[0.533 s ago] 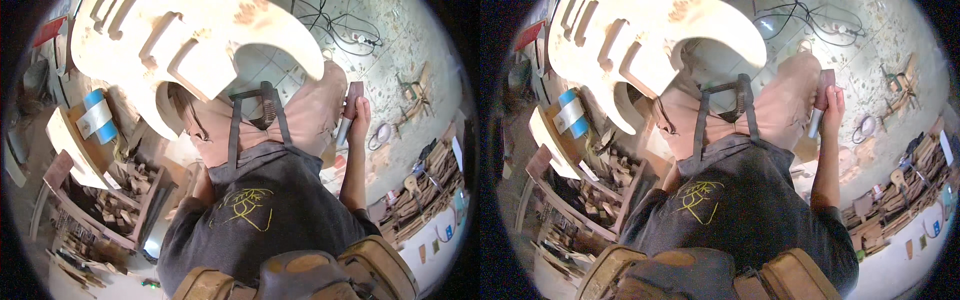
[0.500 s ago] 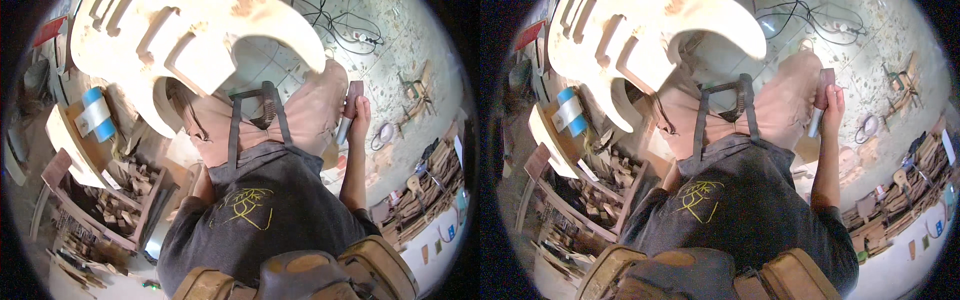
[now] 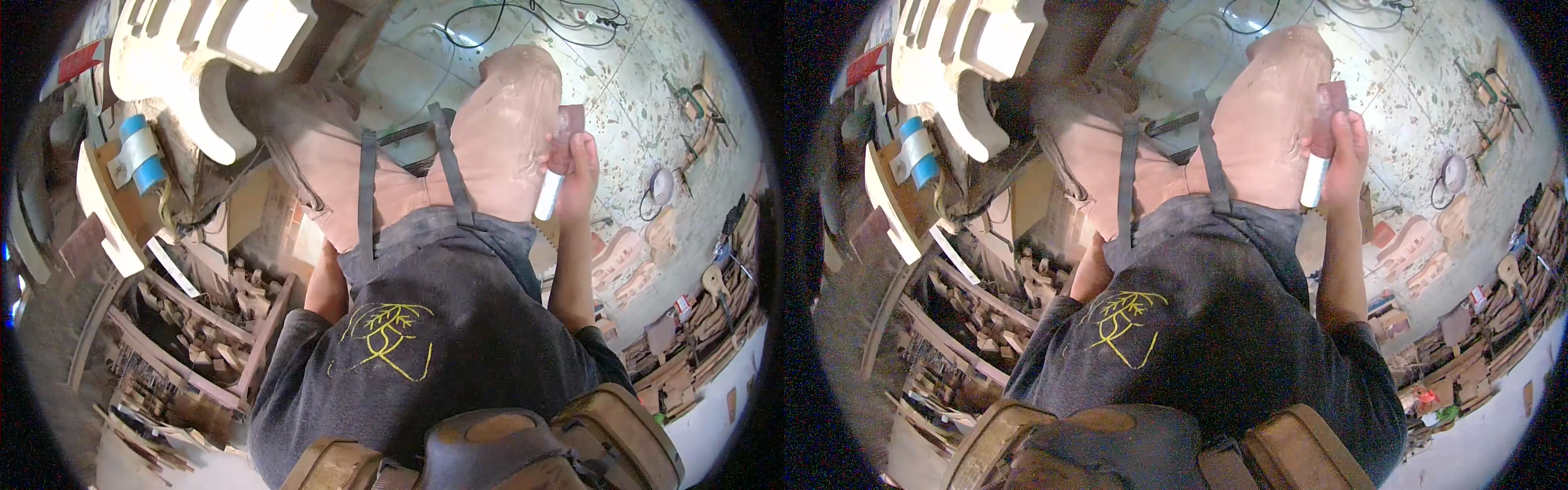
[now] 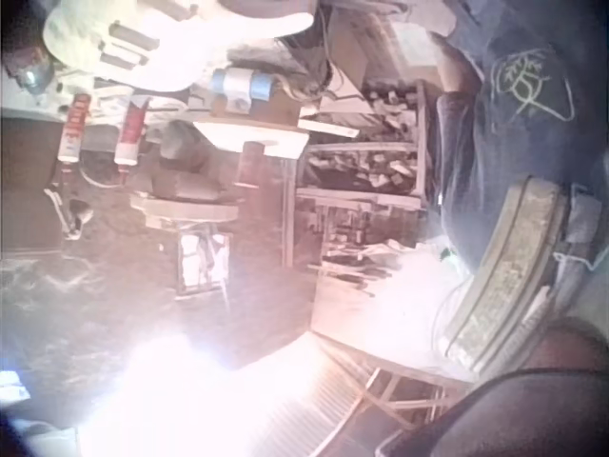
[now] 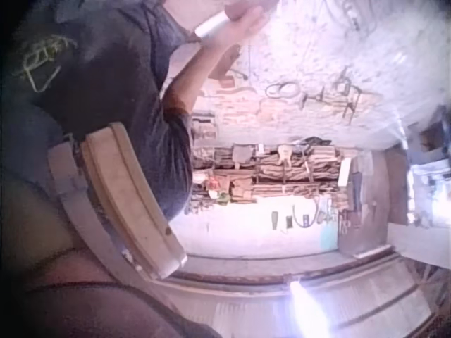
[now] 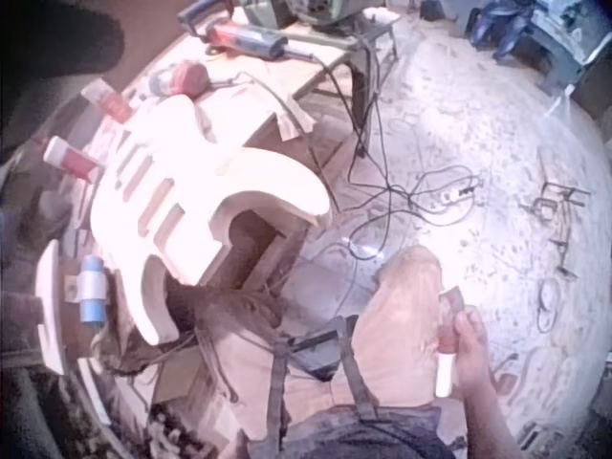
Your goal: The person sands the surface of a wooden guitar body using a power sander and then continues the sanding by hand using a small block with sandpaper, focusing on the curved edges and cutouts.
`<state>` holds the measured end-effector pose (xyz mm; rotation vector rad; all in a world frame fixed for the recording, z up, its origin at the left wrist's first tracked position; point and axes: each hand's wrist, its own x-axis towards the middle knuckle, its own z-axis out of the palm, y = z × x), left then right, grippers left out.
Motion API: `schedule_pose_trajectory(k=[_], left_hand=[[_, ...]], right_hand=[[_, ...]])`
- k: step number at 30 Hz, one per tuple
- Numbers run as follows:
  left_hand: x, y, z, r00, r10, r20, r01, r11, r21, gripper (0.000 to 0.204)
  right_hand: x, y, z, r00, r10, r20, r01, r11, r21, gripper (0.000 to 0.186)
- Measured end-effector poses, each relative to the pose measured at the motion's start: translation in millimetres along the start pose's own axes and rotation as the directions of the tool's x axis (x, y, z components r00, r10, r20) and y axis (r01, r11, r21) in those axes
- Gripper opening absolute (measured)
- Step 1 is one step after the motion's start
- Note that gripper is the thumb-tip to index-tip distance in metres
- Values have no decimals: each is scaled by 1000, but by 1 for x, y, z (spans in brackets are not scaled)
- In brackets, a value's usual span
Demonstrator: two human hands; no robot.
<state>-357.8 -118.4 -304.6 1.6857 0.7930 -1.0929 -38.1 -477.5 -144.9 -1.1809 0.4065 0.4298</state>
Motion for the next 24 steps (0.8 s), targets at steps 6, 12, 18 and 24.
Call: schedule_pose_trajectory(k=[6, 12, 18, 24], left_hand=[[-19, 9, 16, 999, -46, -17, 45, 998, -32, 42], [-50, 10, 57, 996, -67, -61, 62, 994, -86, 41], [-25, 0, 46, 982, -5, -190, -10, 997, -80, 40], [1, -49, 18, 877, 28, -480, -41, 999, -17, 39]], right_hand=[[26, -20, 0, 990, 137, -41, -141, 979, -147, 17], [29, -48, 26, 990, 127, -55, -138, 948, -288, 23], [42, -46, 52, 996, 14, 83, 10, 960, -280, 22], [4, -38, 108, 921, -365, 134, 384, 909, -160, 25]])
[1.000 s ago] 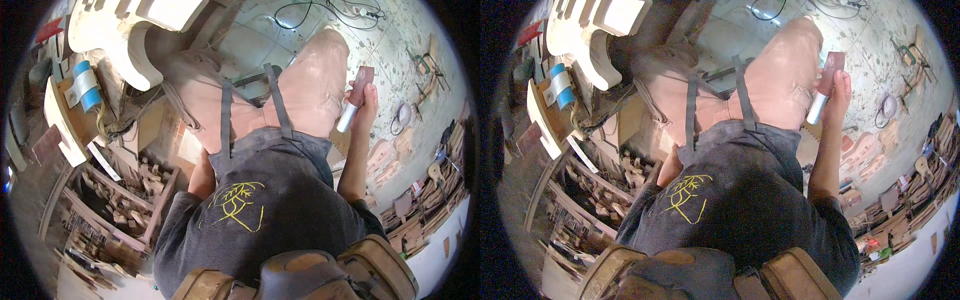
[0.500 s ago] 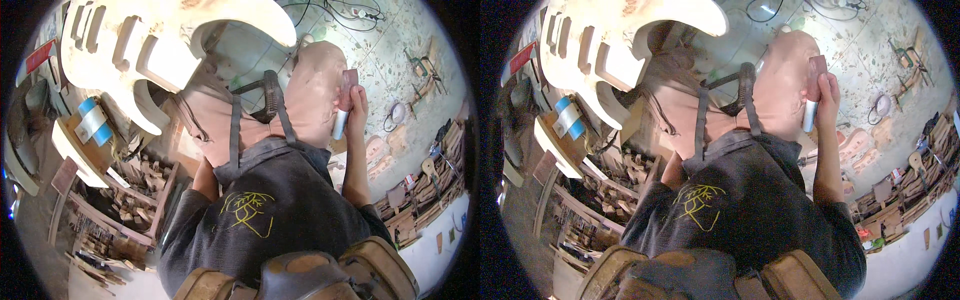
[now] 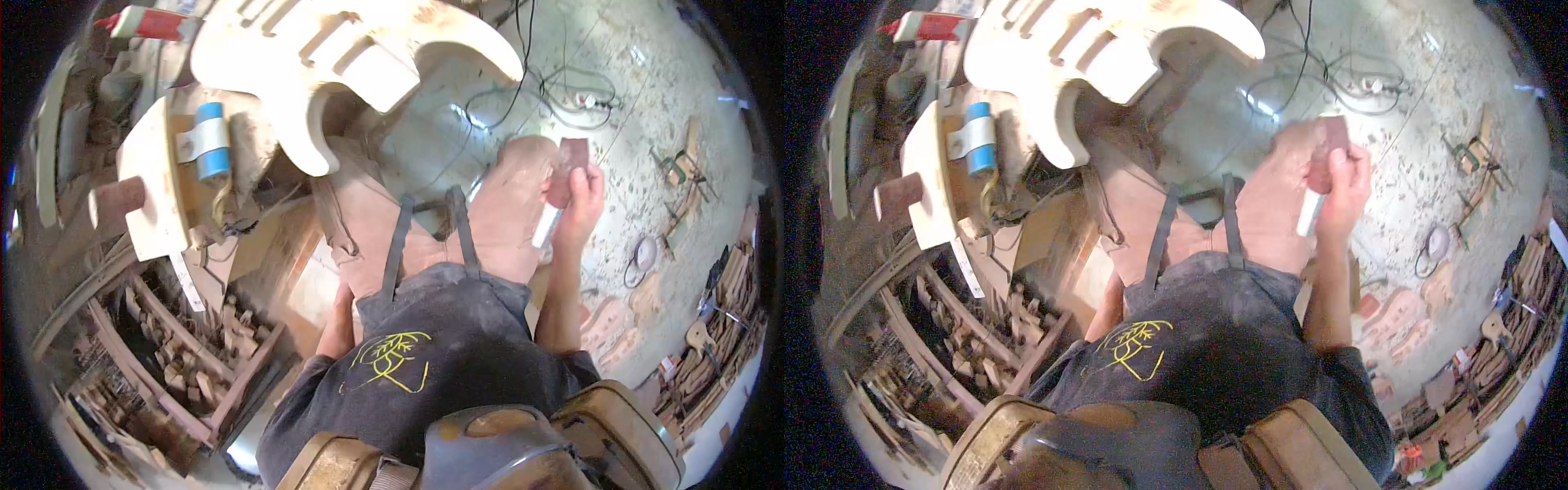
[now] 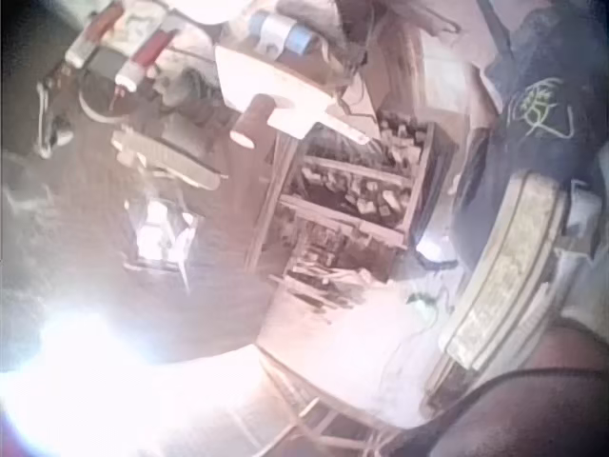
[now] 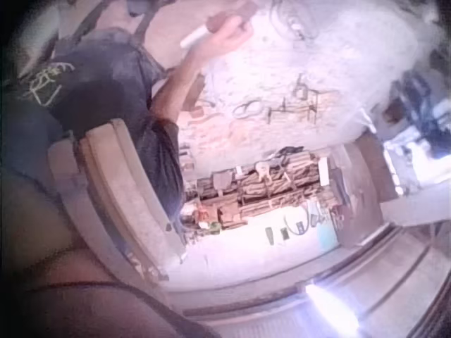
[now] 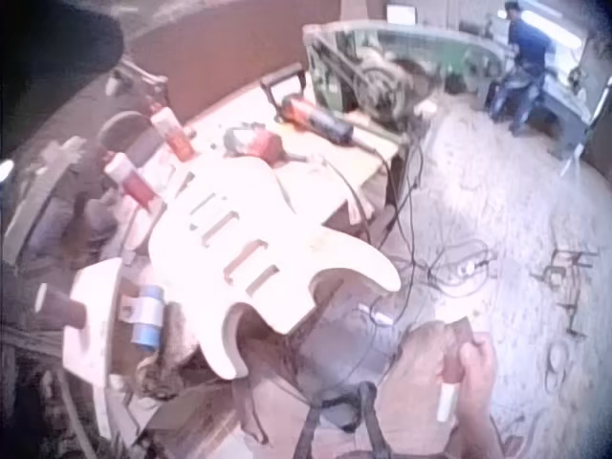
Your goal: The person sands the surface of a wooden guitar body using a power sander and then continues the sanding by hand using a small block with sandpaper, focusing on the curved edges and cutouts.
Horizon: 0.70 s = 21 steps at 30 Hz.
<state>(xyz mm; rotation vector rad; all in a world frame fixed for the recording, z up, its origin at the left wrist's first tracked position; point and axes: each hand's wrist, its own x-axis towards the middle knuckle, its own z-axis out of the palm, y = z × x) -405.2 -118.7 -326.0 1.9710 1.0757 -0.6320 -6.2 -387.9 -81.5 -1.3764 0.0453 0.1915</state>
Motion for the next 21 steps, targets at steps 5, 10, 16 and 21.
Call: schedule_pose_trajectory(k=[5, 10, 16, 21], left_hand=[[6, 83, -106, 795, 122, -594, -279, 944, -179, 29], [-72, 285, -247, 231, 518, -823, -935, 351, -42, 12], [16, 382, -357, 67, 503, -862, -881, 436, 186, 29], [89, 416, -385, 386, 449, -805, -651, 751, 107, 55]], right_hand=[[-38, -16, 61, 975, -124, 182, 149, 980, -130, 32], [-42, -33, 152, 838, -337, 429, 480, 829, -286, 34], [-31, -38, 222, 738, -461, 492, 663, 633, -400, 36], [-27, -26, 236, 678, -525, 515, 735, 511, -447, 37]])
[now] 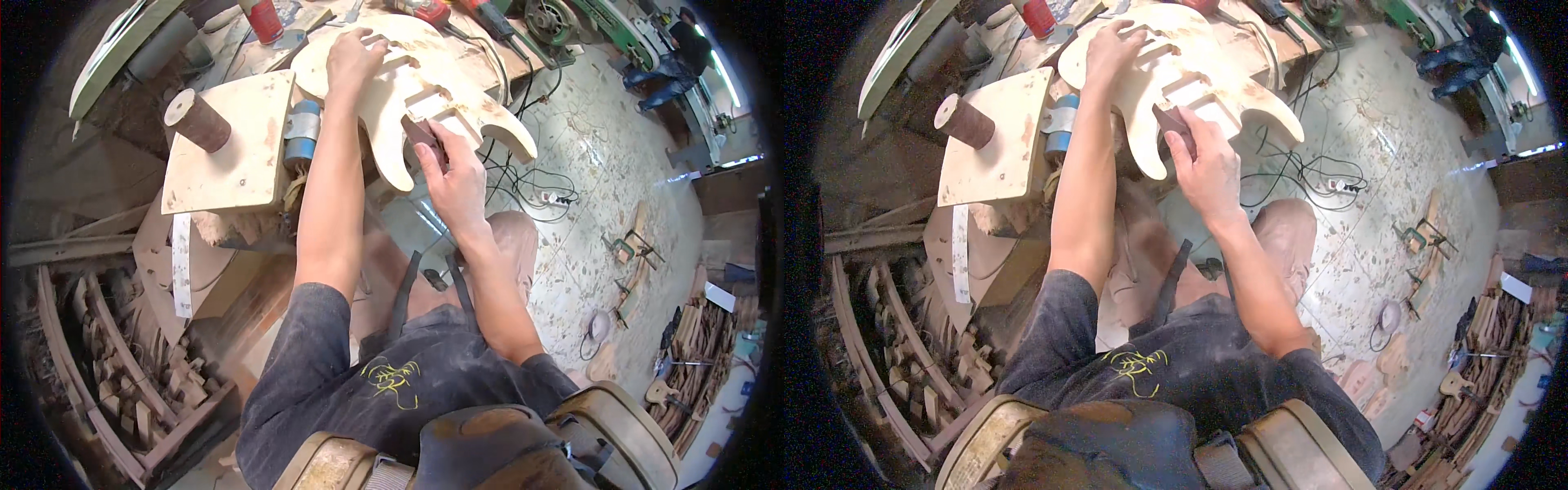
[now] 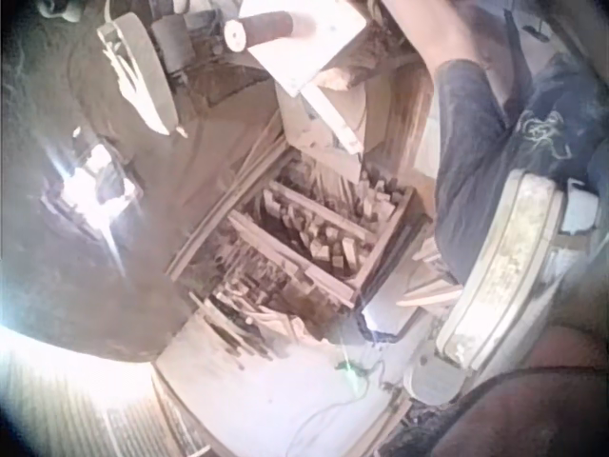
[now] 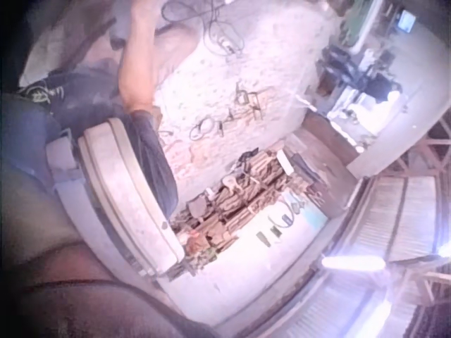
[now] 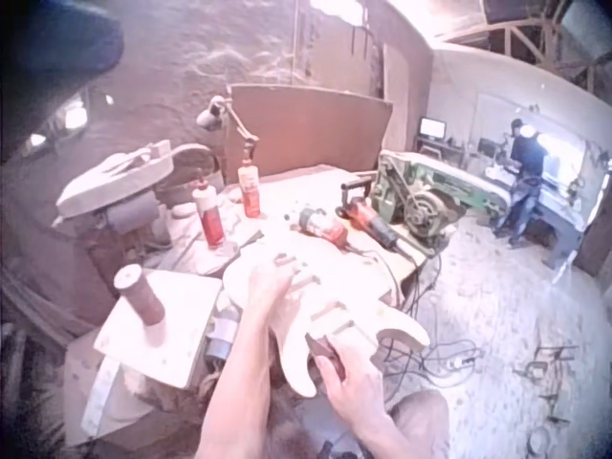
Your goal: The person sands the surface of a wooden guitar body using a power sander and then continues the sanding by hand using a small block with sandpaper, focusing on the curved edges and cutouts.
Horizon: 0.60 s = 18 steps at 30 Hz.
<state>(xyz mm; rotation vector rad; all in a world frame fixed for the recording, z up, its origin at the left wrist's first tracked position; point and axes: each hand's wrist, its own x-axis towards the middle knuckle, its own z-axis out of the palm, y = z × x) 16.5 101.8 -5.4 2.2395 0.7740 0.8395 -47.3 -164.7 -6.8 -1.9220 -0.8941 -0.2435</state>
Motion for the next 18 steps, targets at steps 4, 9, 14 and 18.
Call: schedule_pose_trajectory(k=[4, 9, 14, 18], left_hand=[[20, -14, 19, 998, -31, 59, 10, 943, 332, 75], [16, -3, 37, 1000, -13, 2, 11, 885, 466, 79], [8, 7, 18, 984, 92, -155, -22, 914, 406, 63], [2, 11, 8, 967, 138, -216, -123, 989, 79, 43]], right_hand=[[-7, 0, 8, 999, 21, 46, -20, 1000, -11, 36], [-7, 8, 10, 998, -14, 66, 21, 994, -110, 37], [13, 3, 22, 991, -127, 52, 134, 975, -176, 40], [-8, 10, 19, 985, -170, 21, 172, 974, -150, 40]])
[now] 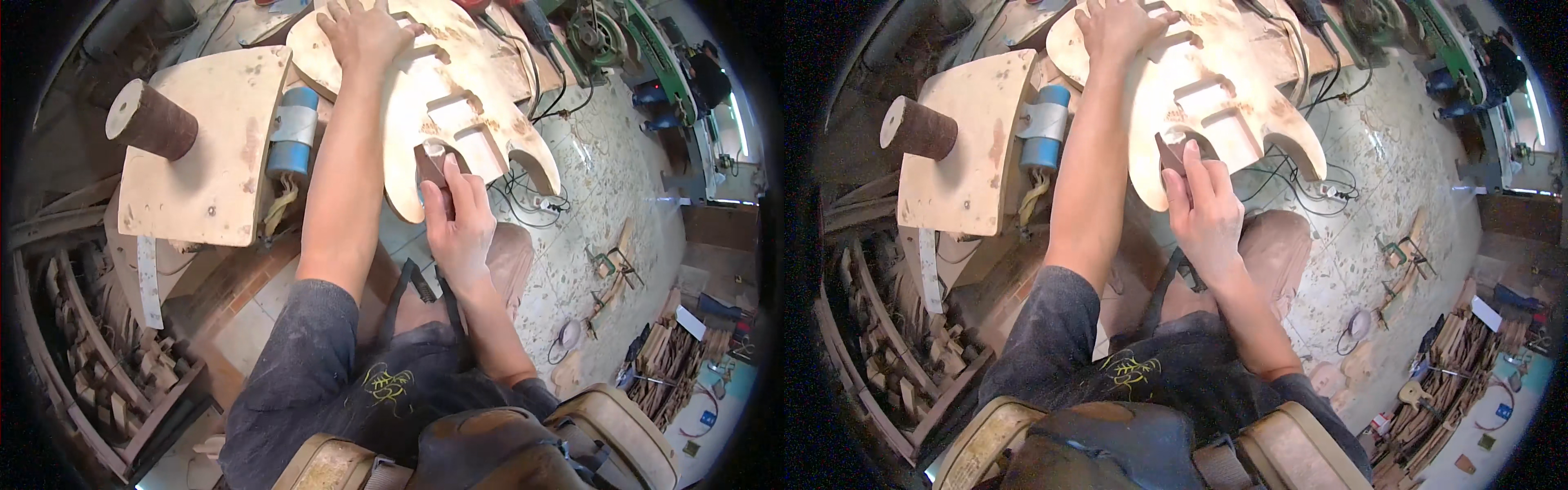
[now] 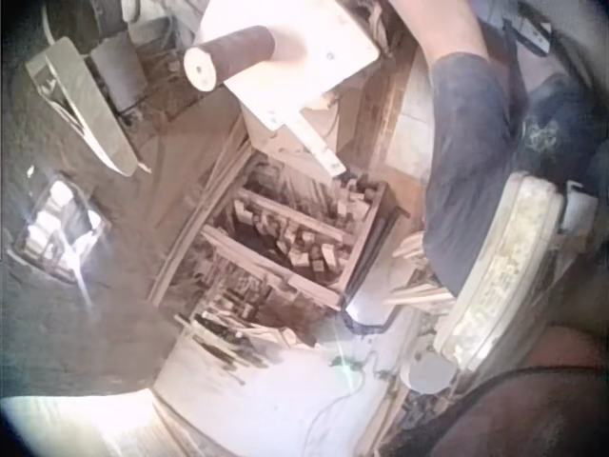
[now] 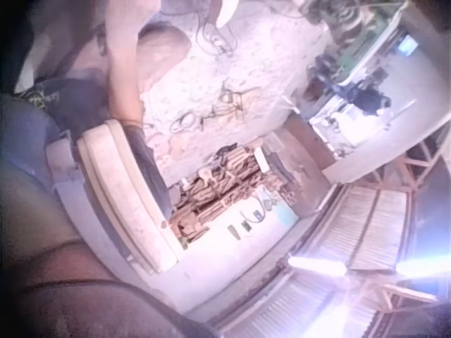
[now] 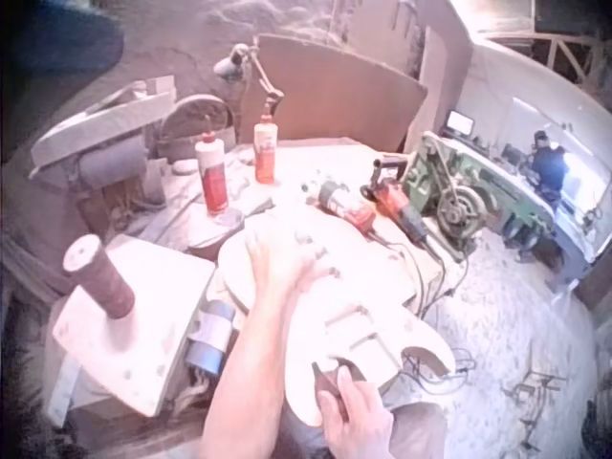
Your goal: The person sands the surface of a wooden guitar body using a power sander and then continues the sanding by hand using a small block with sandpaper, focusing on the curved edges and cutouts.
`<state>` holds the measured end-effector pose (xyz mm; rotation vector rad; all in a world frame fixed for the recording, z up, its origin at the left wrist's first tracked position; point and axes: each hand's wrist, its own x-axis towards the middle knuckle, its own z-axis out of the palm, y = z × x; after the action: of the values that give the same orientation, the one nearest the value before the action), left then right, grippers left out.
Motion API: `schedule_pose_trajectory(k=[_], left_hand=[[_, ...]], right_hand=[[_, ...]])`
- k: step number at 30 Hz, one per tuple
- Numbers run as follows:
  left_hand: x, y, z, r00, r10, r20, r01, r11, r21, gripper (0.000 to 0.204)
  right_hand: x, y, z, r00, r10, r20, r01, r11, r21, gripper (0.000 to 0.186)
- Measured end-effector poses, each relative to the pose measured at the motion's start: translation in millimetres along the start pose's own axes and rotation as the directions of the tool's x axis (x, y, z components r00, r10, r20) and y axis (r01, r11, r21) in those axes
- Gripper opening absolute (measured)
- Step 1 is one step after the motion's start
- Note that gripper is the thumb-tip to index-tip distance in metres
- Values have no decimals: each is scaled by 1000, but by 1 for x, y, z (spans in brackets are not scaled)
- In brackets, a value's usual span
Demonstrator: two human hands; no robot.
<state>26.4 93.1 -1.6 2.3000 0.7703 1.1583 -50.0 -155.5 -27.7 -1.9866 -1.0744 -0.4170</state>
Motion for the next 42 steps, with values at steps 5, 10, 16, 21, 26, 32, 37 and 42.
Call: schedule_pose_trajectory(k=[5, 10, 16, 21, 26, 32, 37, 42], left_hand=[[-6, 9, -4, 953, -204, 226, 298, 471, -830, 21], [0, 3, -6, 990, 93, -110, -98, 994, -41, 35], [-10, 1, -2, 998, -45, -34, 37, 978, -206, 53], [-4, 12, -9, 995, -67, 69, 66, 998, 26, 62], [-4, 0, -3, 977, 130, -169, -106, 984, 146, 64], [-5, -3, 1, 993, 67, -93, -56, 992, 114, 62], [-4, -7, 6, 996, 46, -74, -50, 997, -51, 63], [-11, -7, 17, 990, 87, -110, -74, 990, 121, 60]], right_hand=[[24, -7, 2, 1000, 22, 19, -19, 990, -137, 42], [12, -4, 3, 1000, -10, -17, 8, 993, -122, 43], [8, -14, 0, 998, -26, -50, 20, 992, -129, 41], [30, -2, 2, 998, -44, -48, 32, 972, -231, 41], [33, -12, 1, 995, -72, -70, 56, 978, -203, 35], [12, -1, 1, 985, -125, -116, 99, 974, -204, 37], [23, -5, 6, 991, -58, -124, 23, 964, -266, 34], [37, -3, -1, 995, -81, -66, 65, 976, -208, 34]])
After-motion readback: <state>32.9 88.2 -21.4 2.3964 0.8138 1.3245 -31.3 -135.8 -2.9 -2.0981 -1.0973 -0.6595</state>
